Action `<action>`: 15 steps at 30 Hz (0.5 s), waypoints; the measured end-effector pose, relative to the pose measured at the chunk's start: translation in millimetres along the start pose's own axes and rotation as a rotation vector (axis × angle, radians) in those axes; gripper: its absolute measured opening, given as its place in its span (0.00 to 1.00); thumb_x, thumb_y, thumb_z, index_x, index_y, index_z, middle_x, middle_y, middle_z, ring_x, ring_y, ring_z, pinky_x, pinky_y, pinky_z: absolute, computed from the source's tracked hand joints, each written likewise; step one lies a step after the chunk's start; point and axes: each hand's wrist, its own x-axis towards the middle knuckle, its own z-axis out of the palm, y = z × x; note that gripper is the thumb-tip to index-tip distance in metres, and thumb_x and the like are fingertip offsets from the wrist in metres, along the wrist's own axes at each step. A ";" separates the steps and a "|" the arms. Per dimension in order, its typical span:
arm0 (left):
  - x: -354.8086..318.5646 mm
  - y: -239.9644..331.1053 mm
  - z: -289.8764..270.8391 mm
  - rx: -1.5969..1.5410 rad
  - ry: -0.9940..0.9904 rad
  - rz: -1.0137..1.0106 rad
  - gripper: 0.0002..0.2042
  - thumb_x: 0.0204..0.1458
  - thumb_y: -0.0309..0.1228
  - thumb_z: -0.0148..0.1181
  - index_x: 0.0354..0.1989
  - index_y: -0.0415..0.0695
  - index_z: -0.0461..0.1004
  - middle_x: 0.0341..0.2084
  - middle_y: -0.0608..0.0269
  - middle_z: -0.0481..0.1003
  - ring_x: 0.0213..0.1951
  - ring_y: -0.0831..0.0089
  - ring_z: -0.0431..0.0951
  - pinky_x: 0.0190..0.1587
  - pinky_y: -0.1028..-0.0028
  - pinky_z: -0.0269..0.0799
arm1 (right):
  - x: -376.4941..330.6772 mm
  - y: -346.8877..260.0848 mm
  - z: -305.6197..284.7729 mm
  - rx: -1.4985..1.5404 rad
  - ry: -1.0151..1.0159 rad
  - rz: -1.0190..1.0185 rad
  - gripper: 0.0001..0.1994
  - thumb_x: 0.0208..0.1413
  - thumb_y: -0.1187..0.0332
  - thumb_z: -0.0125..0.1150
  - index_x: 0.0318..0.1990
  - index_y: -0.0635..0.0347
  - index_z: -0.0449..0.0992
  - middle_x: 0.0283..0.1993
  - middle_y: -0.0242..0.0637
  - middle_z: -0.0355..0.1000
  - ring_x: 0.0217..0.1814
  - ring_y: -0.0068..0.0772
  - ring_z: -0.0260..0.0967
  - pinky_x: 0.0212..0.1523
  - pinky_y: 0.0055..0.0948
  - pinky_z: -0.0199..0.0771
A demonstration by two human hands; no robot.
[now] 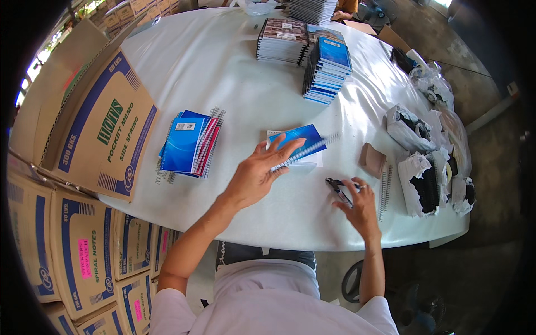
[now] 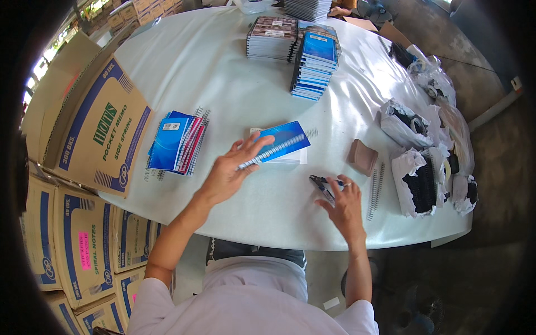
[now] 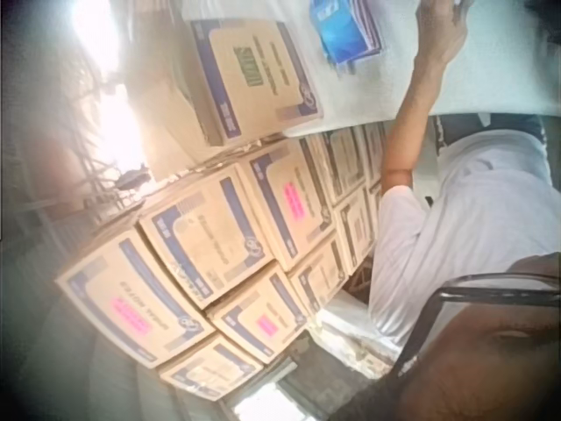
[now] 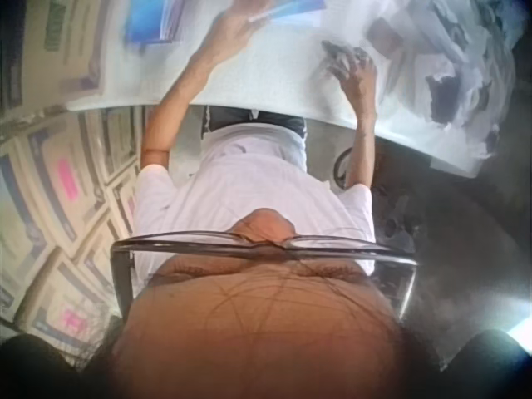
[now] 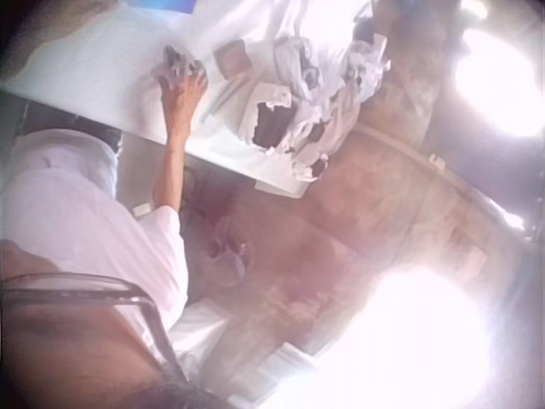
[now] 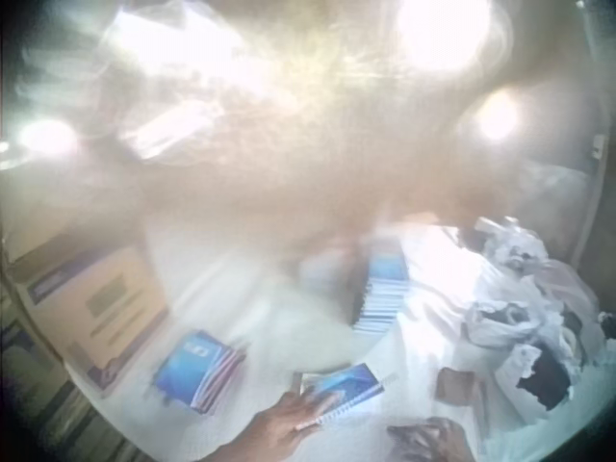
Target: The person uses pliers to extract damaged spiral bindings from small notebooks and inserts new spiral bindings by hand.
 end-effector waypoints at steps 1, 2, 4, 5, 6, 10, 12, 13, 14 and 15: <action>-2.1 -7.6 12.5 0.104 -0.017 -0.032 0.29 0.54 0.21 0.58 0.67 0.50 0.63 0.64 0.62 0.66 0.69 0.60 0.59 0.70 0.54 0.51 | -7.3 1.2 12.0 -0.092 0.017 -0.047 0.24 0.49 0.65 0.71 0.55 0.54 0.75 0.54 0.47 0.66 0.55 0.49 0.64 0.57 0.46 0.63; -5.9 -14.7 24.5 0.081 -0.002 -0.125 0.31 0.54 0.25 0.60 0.68 0.54 0.61 0.65 0.63 0.65 0.68 0.57 0.60 0.69 0.49 0.50 | -9.1 3.2 20.5 -0.161 0.076 -0.070 0.24 0.48 0.66 0.70 0.56 0.54 0.75 0.53 0.47 0.66 0.54 0.49 0.64 0.56 0.45 0.64; -18.1 -22.8 39.2 0.207 0.012 -0.065 0.30 0.54 0.29 0.62 0.68 0.54 0.61 0.64 0.63 0.66 0.67 0.57 0.62 0.68 0.49 0.52 | -14.3 4.3 29.8 -0.310 0.183 -0.116 0.25 0.48 0.68 0.69 0.57 0.52 0.74 0.52 0.49 0.65 0.52 0.50 0.64 0.55 0.45 0.65; -23.2 -25.5 42.9 0.273 0.021 -0.043 0.30 0.54 0.31 0.62 0.68 0.54 0.62 0.64 0.63 0.66 0.67 0.58 0.63 0.68 0.49 0.53 | -16.1 -2.2 33.5 -0.162 0.195 -0.072 0.26 0.48 0.69 0.68 0.58 0.52 0.74 0.51 0.49 0.65 0.51 0.49 0.64 0.53 0.45 0.66; -23.3 -23.4 45.4 0.376 0.015 -0.016 0.30 0.55 0.33 0.62 0.68 0.54 0.62 0.63 0.63 0.67 0.65 0.57 0.65 0.66 0.49 0.56 | -17.5 -12.4 32.7 -0.021 0.205 -0.026 0.26 0.47 0.70 0.68 0.58 0.51 0.74 0.50 0.49 0.65 0.50 0.49 0.65 0.52 0.45 0.67; -23.4 -19.5 47.8 0.519 0.054 0.020 0.30 0.55 0.36 0.62 0.68 0.53 0.61 0.60 0.63 0.70 0.59 0.55 0.71 0.61 0.49 0.63 | -10.6 -81.2 2.7 0.249 0.152 -0.097 0.27 0.44 0.71 0.68 0.57 0.49 0.75 0.46 0.45 0.65 0.47 0.45 0.65 0.47 0.42 0.68; -21.2 -18.5 53.0 0.514 0.098 0.012 0.30 0.54 0.36 0.63 0.67 0.53 0.62 0.59 0.64 0.71 0.58 0.56 0.72 0.60 0.49 0.63 | -7.4 -94.9 1.3 0.248 0.147 -0.128 0.28 0.43 0.70 0.69 0.57 0.48 0.75 0.46 0.43 0.65 0.47 0.44 0.65 0.47 0.42 0.68; -20.4 -16.8 53.7 0.518 0.104 0.011 0.31 0.53 0.33 0.64 0.67 0.53 0.62 0.59 0.63 0.71 0.58 0.55 0.72 0.60 0.48 0.63 | -6.2 -99.0 2.5 0.247 0.155 -0.126 0.28 0.43 0.69 0.70 0.57 0.48 0.75 0.47 0.43 0.65 0.46 0.44 0.65 0.47 0.42 0.67; -19.8 -14.6 54.2 0.519 0.114 0.007 0.31 0.52 0.31 0.65 0.67 0.53 0.63 0.59 0.62 0.72 0.59 0.55 0.71 0.60 0.48 0.62 | -5.1 -100.4 2.7 0.243 0.160 -0.128 0.28 0.43 0.69 0.70 0.57 0.48 0.75 0.47 0.43 0.65 0.46 0.44 0.64 0.46 0.42 0.67; -19.3 -13.0 54.7 0.521 0.124 0.003 0.32 0.51 0.29 0.65 0.66 0.53 0.63 0.59 0.61 0.72 0.60 0.55 0.71 0.60 0.48 0.62 | -4.0 -99.9 2.7 0.235 0.169 -0.137 0.28 0.43 0.69 0.70 0.57 0.48 0.75 0.47 0.42 0.65 0.46 0.43 0.65 0.45 0.42 0.67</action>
